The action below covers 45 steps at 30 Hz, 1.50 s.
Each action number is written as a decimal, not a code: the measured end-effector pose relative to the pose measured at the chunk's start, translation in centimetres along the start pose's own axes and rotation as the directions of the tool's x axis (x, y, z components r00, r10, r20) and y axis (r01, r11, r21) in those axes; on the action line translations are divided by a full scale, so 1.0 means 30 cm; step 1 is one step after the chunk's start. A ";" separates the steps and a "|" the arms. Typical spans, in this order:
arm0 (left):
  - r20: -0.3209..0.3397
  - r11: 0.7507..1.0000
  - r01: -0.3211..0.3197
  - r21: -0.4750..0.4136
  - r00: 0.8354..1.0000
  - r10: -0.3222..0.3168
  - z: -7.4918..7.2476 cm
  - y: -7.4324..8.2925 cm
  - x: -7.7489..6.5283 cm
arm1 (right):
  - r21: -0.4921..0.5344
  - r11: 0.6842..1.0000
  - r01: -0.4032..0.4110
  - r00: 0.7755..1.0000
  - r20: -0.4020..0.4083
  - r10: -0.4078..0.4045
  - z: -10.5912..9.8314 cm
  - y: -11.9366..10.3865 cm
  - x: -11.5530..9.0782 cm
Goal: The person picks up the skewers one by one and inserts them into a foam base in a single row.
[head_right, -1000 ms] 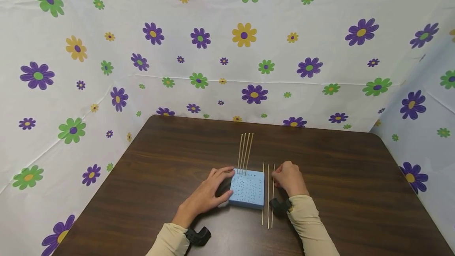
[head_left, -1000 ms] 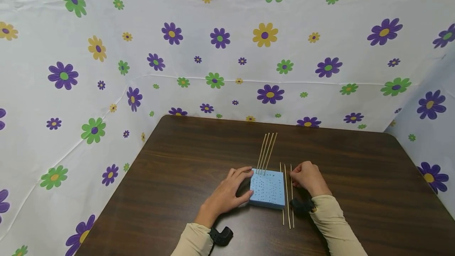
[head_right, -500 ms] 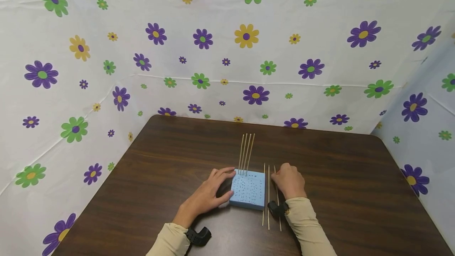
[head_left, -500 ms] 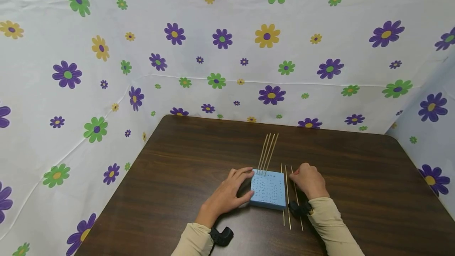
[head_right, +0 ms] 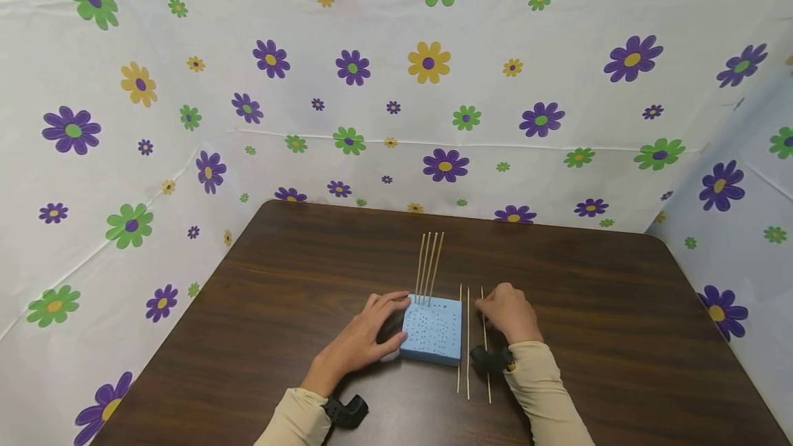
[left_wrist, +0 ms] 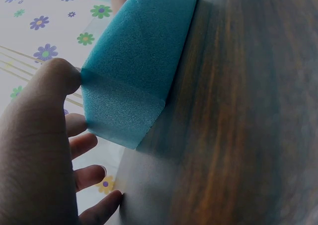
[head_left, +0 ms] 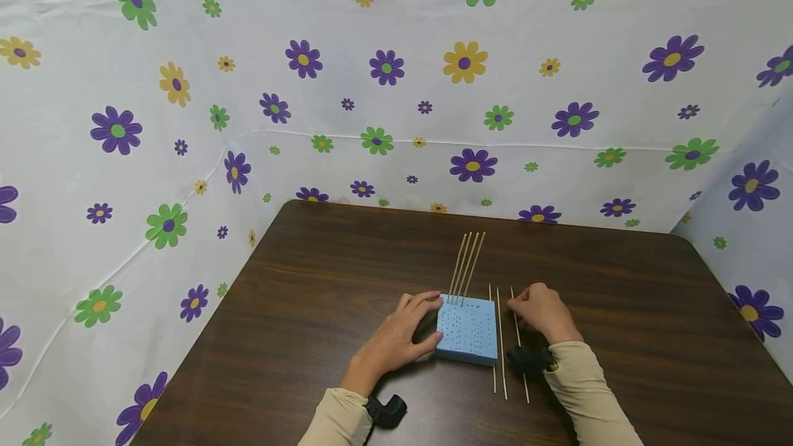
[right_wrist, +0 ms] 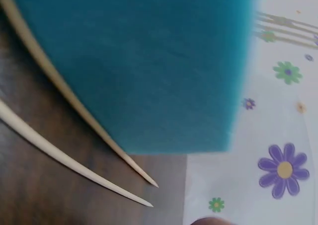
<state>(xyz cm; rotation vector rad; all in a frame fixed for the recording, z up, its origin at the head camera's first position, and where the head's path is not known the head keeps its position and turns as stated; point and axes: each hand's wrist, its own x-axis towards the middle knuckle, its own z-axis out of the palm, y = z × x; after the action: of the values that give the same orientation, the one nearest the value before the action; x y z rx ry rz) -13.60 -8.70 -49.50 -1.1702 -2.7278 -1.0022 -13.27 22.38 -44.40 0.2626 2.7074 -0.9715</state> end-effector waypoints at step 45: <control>0.006 1.000 0.006 0.011 1.000 -0.006 0.005 -0.004 0.000 | -0.147 0.984 0.100 0.987 0.136 -0.081 0.005 -0.052 -0.046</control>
<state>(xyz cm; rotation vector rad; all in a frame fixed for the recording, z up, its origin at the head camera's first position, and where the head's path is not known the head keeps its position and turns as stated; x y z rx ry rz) -13.65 -8.67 -49.69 -1.1654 -2.7395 -0.9850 -12.31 20.98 -43.17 0.0451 2.6762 -0.7685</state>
